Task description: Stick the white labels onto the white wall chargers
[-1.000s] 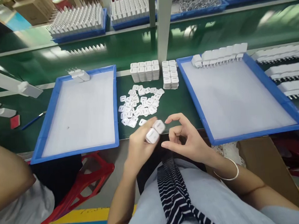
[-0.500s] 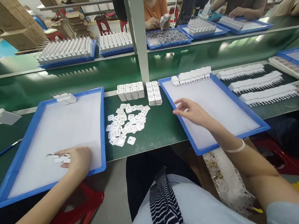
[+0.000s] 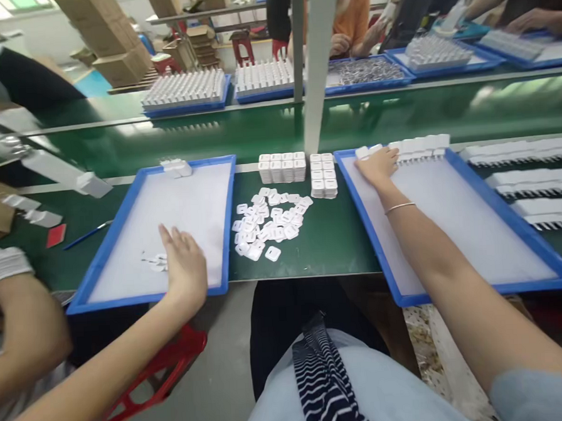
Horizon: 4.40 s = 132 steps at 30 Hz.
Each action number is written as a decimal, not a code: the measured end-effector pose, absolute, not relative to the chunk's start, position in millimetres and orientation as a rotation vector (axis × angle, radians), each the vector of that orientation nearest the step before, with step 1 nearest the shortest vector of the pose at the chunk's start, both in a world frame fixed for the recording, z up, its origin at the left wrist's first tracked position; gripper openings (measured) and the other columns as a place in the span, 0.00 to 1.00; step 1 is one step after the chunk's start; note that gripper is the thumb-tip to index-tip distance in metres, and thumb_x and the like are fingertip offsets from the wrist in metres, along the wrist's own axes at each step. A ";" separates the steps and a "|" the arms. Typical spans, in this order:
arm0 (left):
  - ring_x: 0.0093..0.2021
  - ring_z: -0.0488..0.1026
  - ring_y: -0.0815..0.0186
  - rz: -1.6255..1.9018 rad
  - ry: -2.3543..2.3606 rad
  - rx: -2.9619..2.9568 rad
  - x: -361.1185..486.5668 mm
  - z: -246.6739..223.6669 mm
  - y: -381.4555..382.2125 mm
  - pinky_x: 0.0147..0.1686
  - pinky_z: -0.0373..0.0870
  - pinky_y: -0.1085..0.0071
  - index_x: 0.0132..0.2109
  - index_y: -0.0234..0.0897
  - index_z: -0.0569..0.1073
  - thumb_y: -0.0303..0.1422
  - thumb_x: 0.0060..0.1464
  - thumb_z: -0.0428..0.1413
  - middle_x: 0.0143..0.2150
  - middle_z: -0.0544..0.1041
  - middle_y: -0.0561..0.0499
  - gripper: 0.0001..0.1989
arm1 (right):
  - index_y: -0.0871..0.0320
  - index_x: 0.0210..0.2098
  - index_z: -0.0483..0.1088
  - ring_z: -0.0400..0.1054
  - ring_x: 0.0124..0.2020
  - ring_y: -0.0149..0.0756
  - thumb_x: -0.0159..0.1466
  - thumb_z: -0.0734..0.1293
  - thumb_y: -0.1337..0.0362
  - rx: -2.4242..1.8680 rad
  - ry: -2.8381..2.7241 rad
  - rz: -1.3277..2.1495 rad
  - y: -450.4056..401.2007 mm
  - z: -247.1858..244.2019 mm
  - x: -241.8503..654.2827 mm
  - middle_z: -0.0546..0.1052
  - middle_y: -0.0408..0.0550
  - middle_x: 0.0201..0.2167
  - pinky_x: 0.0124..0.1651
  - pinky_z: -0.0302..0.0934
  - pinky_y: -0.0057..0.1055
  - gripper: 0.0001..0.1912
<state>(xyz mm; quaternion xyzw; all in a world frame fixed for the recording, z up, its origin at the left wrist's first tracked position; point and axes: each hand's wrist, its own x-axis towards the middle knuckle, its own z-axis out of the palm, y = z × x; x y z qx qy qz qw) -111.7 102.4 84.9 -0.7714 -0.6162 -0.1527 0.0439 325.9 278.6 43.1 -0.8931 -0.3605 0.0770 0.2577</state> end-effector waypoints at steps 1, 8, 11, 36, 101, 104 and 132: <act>0.74 0.51 0.36 -0.421 -1.864 -2.362 -105.8 94.2 92.3 0.69 0.37 0.27 0.50 0.24 0.78 0.29 0.60 0.51 0.59 0.75 0.24 0.17 | 0.73 0.63 0.56 0.54 0.69 0.67 0.55 0.73 0.68 -2.421 -0.977 0.221 278.1 41.8 324.9 0.57 0.84 0.66 0.68 0.50 0.59 0.40; 0.66 0.71 0.51 -0.821 -2.013 -2.760 -44.6 103.4 42.8 0.68 0.63 0.48 0.61 0.40 0.74 0.37 0.64 0.55 0.62 0.77 0.43 0.20 | 0.68 0.58 0.61 0.59 0.67 0.67 0.53 0.74 0.68 -2.251 -1.139 0.296 260.1 55.6 330.5 0.66 0.78 0.62 0.67 0.54 0.58 0.36; 0.65 0.72 0.56 -1.593 -2.333 -2.714 -14.8 67.5 46.0 0.67 0.67 0.55 0.60 0.43 0.74 0.42 0.62 0.59 0.63 0.76 0.45 0.21 | 0.63 0.53 0.64 0.66 0.62 0.60 0.54 0.74 0.65 -2.093 -1.289 0.306 228.4 74.2 322.2 0.73 0.66 0.57 0.64 0.59 0.53 0.30; 0.55 0.80 0.58 -3.387 -2.232 -2.282 48.7 48.6 42.7 0.49 0.76 0.68 0.40 0.39 0.67 0.28 0.47 0.71 0.55 0.82 0.43 0.20 | 0.49 0.48 0.74 0.75 0.55 0.50 0.62 0.74 0.59 -1.189 -1.017 0.941 15.9 36.1 187.3 0.78 0.52 0.51 0.57 0.73 0.51 0.14; 0.57 0.78 0.52 -3.273 -2.403 -2.321 24.1 44.2 39.9 0.56 0.76 0.61 0.46 0.40 0.84 0.31 0.40 0.74 0.58 0.80 0.44 0.22 | 0.56 0.33 0.77 0.77 0.36 0.40 0.56 0.76 0.58 -1.250 -1.127 1.201 69.2 68.8 187.2 0.82 0.46 0.32 0.44 0.71 0.38 0.10; 0.49 0.80 0.58 -3.123 -2.458 -2.382 32.4 48.4 38.7 0.50 0.77 0.66 0.47 0.41 0.83 0.31 0.39 0.74 0.50 0.84 0.46 0.24 | 0.55 0.34 0.80 0.75 0.40 0.40 0.60 0.75 0.61 -1.264 -1.111 1.031 49.2 74.0 189.8 0.80 0.48 0.37 0.43 0.70 0.36 0.05; 0.57 0.78 0.60 -2.118 -1.770 -2.597 44.2 75.5 24.5 0.60 0.76 0.60 0.53 0.41 0.79 0.22 0.50 0.67 0.55 0.81 0.46 0.23 | 0.55 0.30 0.73 0.71 0.33 0.29 0.62 0.76 0.63 -1.142 -1.102 1.074 27.4 104.8 204.8 0.75 0.40 0.30 0.36 0.68 0.25 0.08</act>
